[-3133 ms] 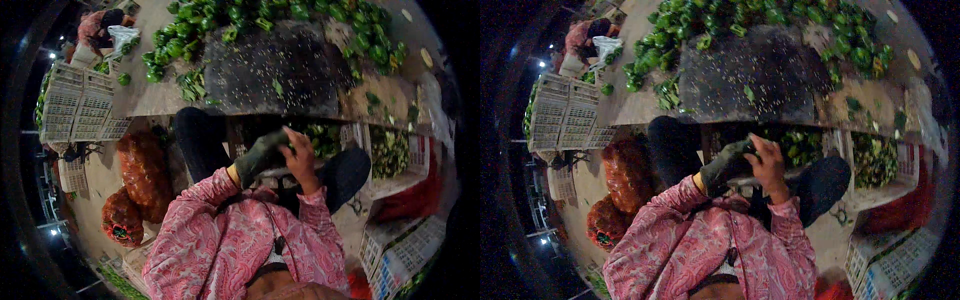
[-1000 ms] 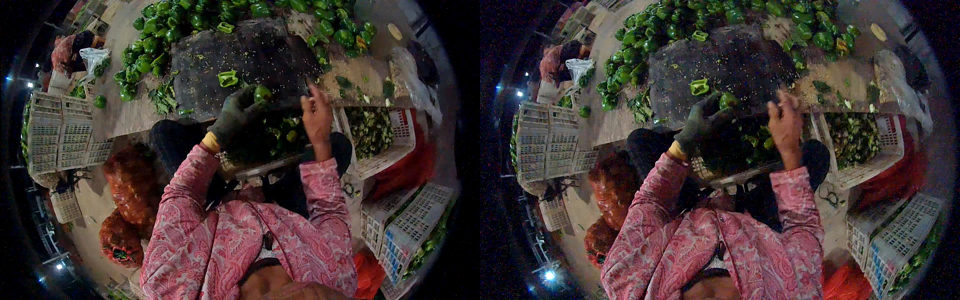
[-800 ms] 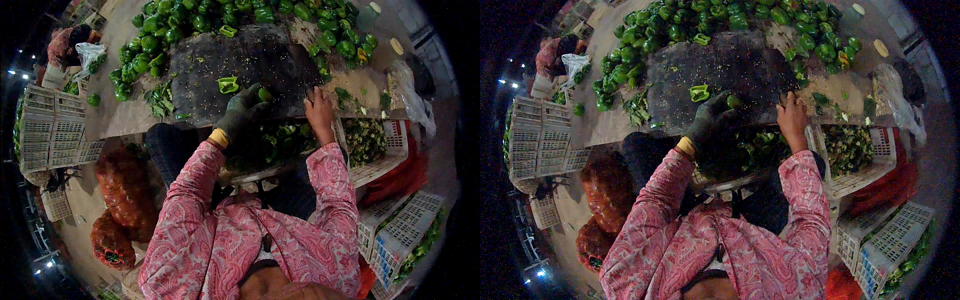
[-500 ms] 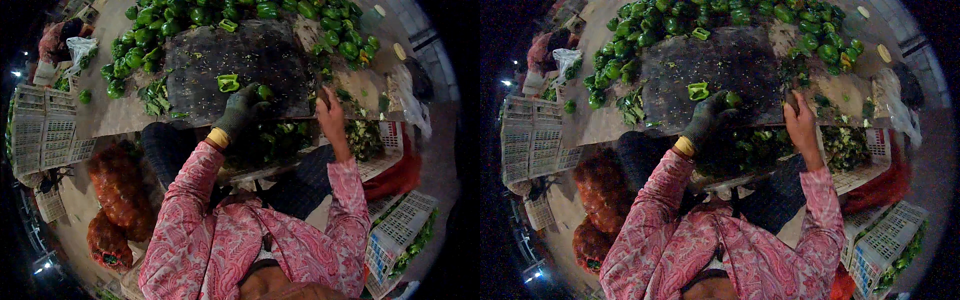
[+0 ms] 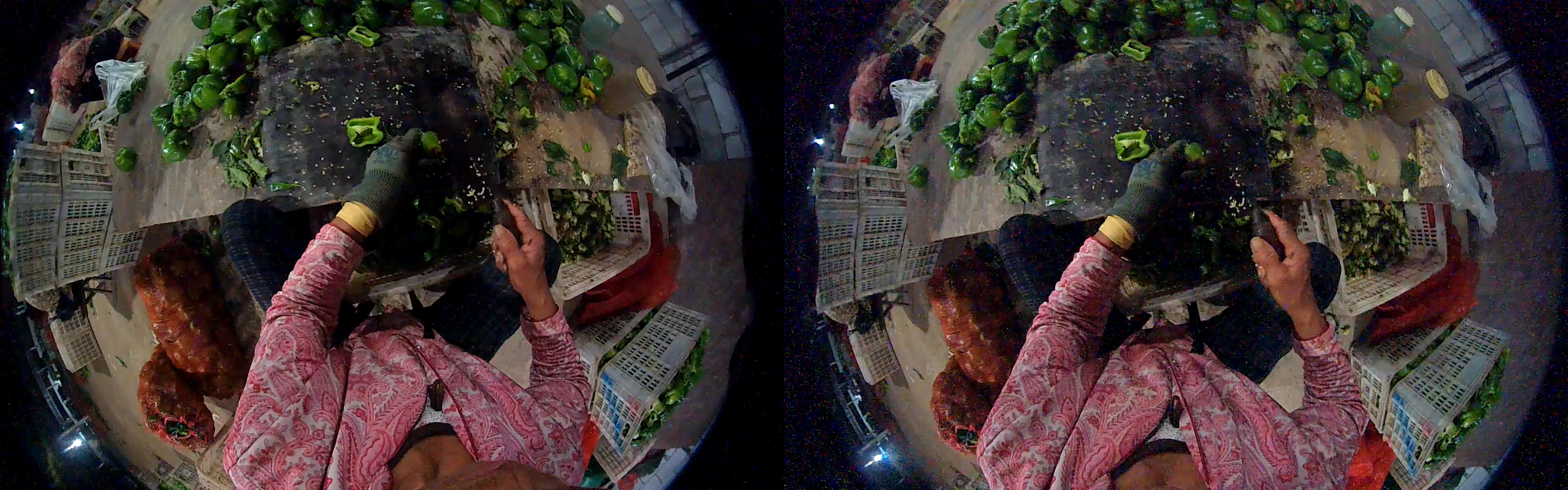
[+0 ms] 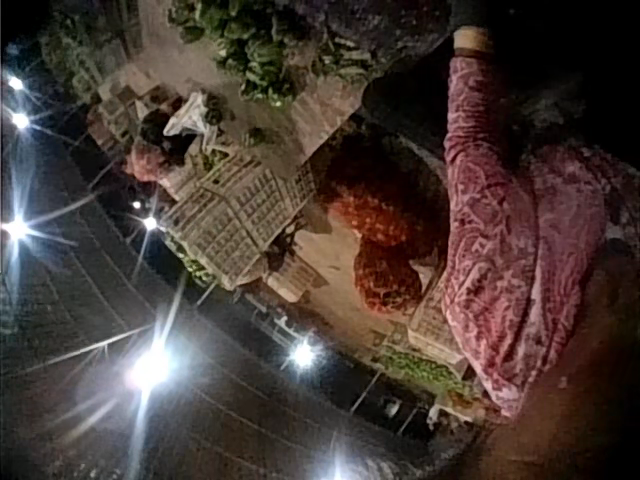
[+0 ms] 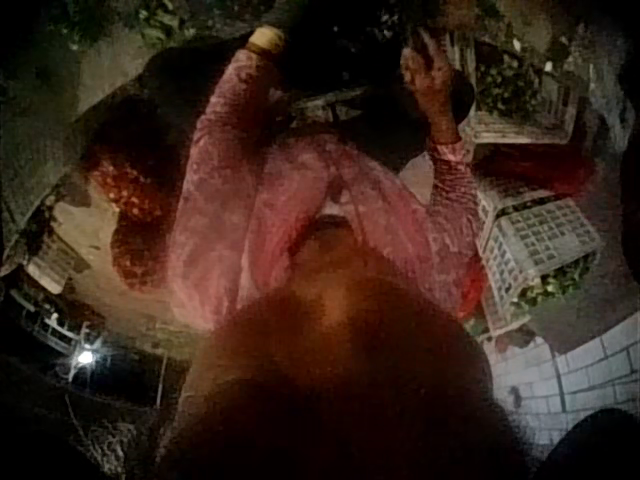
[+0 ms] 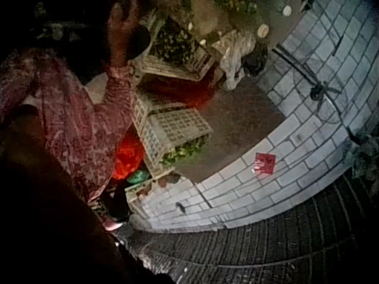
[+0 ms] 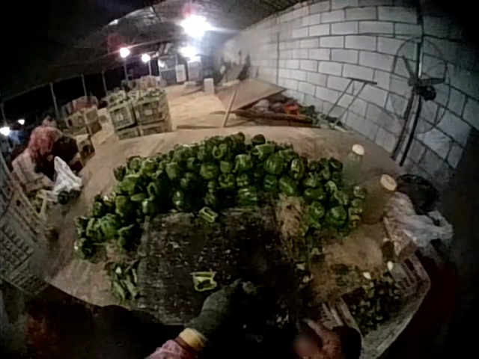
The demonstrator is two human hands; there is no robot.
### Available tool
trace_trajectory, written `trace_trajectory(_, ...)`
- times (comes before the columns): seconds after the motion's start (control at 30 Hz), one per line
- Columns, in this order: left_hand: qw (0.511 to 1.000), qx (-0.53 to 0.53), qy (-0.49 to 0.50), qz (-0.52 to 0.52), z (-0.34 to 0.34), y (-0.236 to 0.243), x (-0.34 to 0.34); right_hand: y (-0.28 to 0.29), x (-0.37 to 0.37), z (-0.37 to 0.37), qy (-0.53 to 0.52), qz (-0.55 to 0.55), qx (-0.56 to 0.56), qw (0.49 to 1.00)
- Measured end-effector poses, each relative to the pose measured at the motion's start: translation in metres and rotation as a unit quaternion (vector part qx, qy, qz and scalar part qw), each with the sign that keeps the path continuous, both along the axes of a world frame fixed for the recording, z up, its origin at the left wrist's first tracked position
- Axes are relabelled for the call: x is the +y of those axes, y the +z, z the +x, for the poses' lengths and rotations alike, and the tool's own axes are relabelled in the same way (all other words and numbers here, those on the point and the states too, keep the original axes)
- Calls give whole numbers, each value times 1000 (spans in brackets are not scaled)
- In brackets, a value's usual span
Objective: The person sits on the floor and cuts green bell peppers into rings using a knife on a wooden board. They remove the stems and seeds, then slice the peppers and place the pieces into a basket.
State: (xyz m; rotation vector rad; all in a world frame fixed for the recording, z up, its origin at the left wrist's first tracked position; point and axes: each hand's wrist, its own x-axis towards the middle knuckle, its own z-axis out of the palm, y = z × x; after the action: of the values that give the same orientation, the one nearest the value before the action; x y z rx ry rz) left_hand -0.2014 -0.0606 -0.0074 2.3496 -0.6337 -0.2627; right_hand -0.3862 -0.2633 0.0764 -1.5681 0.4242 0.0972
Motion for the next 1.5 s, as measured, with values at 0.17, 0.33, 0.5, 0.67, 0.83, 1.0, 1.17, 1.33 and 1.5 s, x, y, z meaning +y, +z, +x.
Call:
trace_trajectory(0.17, 1000, 0, 10, 26, -1, 7, -2, 3, 2, 3, 18, -16, 4, 1000)
trace_trajectory(0.33, 999, -31, 5, 27, -5, -7, 5, 3, 3, 18, 63, -107, -31, 992)
trace_trajectory(0.5, 997, -52, 37, 34, -9, -4, -3, -22, 11, 36, 55, -149, -55, 986)
trace_trajectory(0.67, 992, 80, -12, 100, -7, 17, -9, -58, 29, 56, 23, -263, -142, 954)
trace_trajectory(0.83, 997, -67, 23, 1, -4, -1, 8, -37, 15, 48, -24, 129, 20, 991)
trace_trajectory(1.0, 939, -329, -28, 94, -2, 14, -32, -60, -12, 24, -160, 239, -54, 956)
trace_trajectory(1.17, 920, -311, -89, 222, 36, -17, -41, -71, -14, 26, -192, 263, -58, 944)
trace_trajectory(1.33, 950, -219, -47, 218, 53, 11, 14, -83, -18, 17, -196, 267, -67, 941)
trace_trajectory(1.5, 902, -291, 53, 314, 97, 20, 99, -81, -17, 25, -170, 267, -43, 948)
